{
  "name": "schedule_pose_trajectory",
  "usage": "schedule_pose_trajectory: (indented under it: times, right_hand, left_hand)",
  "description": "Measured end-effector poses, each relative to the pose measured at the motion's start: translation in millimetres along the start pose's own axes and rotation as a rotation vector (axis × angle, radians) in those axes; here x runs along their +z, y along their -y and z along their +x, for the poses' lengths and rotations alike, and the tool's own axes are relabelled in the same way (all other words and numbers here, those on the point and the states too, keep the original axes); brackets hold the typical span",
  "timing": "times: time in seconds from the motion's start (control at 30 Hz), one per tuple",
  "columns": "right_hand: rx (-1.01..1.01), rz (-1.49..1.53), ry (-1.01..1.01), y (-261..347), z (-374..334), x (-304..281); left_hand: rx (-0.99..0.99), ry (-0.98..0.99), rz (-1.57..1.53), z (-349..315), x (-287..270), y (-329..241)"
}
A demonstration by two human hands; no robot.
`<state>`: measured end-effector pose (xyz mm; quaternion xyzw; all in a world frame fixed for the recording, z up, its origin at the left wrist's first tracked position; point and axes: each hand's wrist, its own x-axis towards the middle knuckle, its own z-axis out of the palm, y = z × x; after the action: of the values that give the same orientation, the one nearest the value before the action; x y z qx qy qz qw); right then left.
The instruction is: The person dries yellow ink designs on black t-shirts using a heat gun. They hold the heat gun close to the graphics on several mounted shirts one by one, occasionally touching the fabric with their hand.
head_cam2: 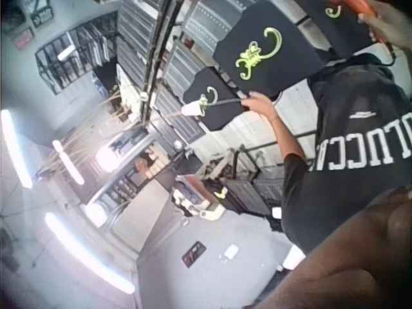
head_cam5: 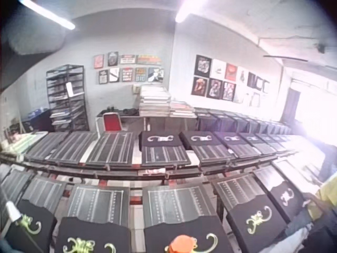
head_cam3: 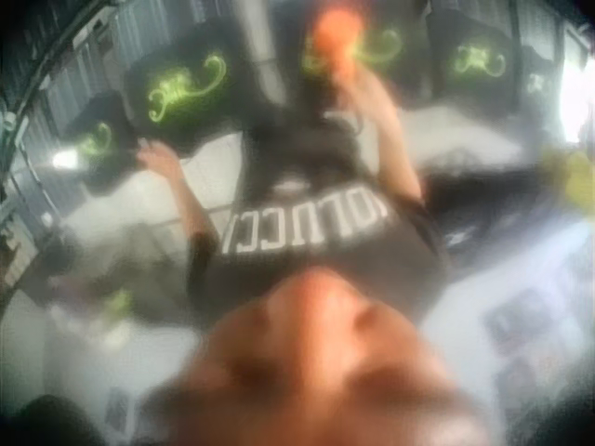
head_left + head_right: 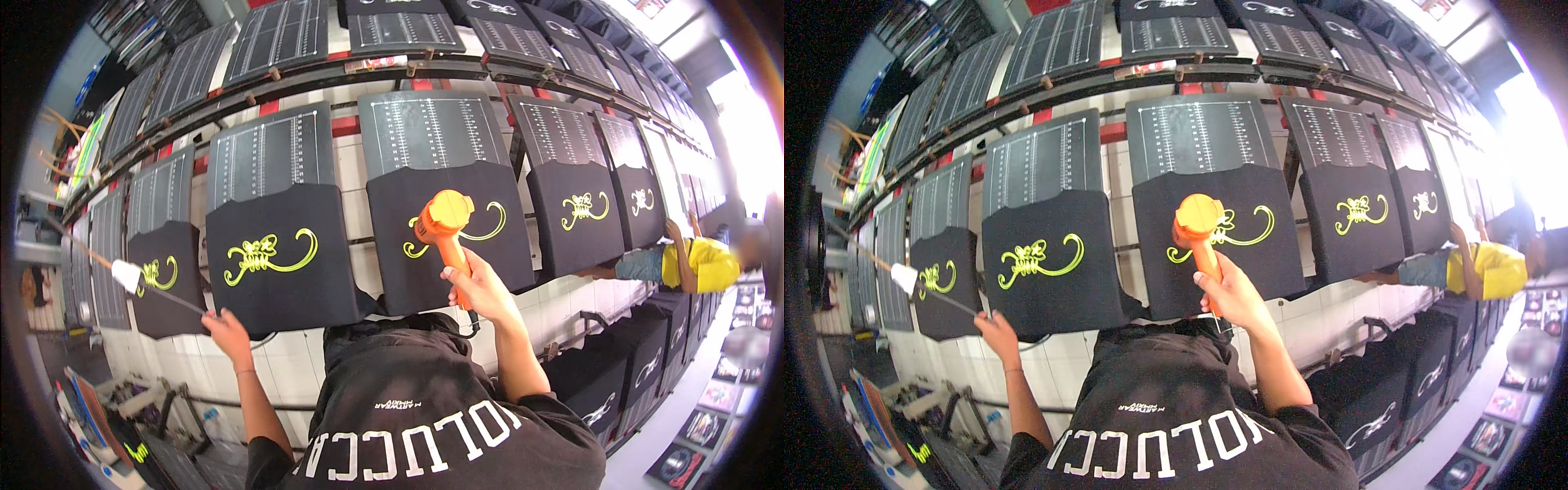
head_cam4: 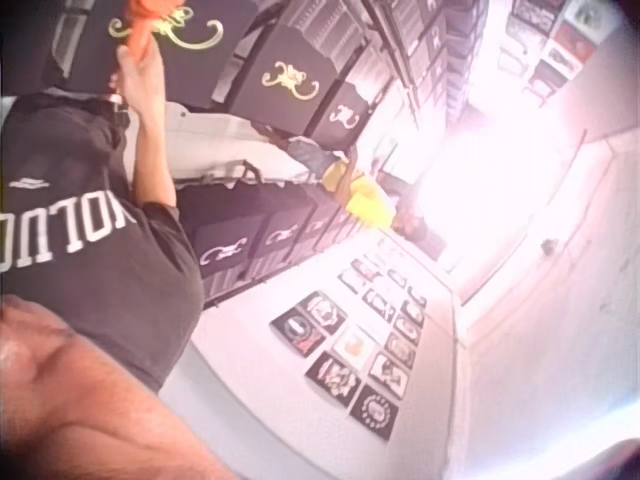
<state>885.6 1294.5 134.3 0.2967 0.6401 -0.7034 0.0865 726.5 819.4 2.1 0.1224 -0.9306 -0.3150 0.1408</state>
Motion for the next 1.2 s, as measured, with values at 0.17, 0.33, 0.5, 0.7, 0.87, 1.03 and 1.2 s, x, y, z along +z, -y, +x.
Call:
schedule_pose_trajectory:
  times: [0.17,0.33,0.5,0.7,0.87,1.03,1.2]
  right_hand:
    - [0.041,-0.045,0.205,4,-1,-34]
    - [0.050,-0.061,0.247,2,9,-42]
    - [0.032,-0.077,0.278,1,17,-44]
    - [0.049,-0.141,0.297,3,25,-37]
    - [0.073,-0.208,0.337,10,20,-30]
    - [0.071,-0.176,0.339,6,12,-30]
    - [0.077,-0.192,0.327,9,5,-35]
  left_hand:
    - [0.044,0.054,-0.157,-74,28,-108]
    - [-0.038,0.190,-0.219,-129,70,-139]
    - [0.050,0.114,0.119,-135,120,-84]
    - [0.040,-0.026,0.244,-133,141,-84]
    - [0.031,-0.041,0.219,-134,139,-81]
    - [0.040,-0.068,0.244,-133,139,-84]
    - [0.004,-0.047,0.250,-133,137,-85]
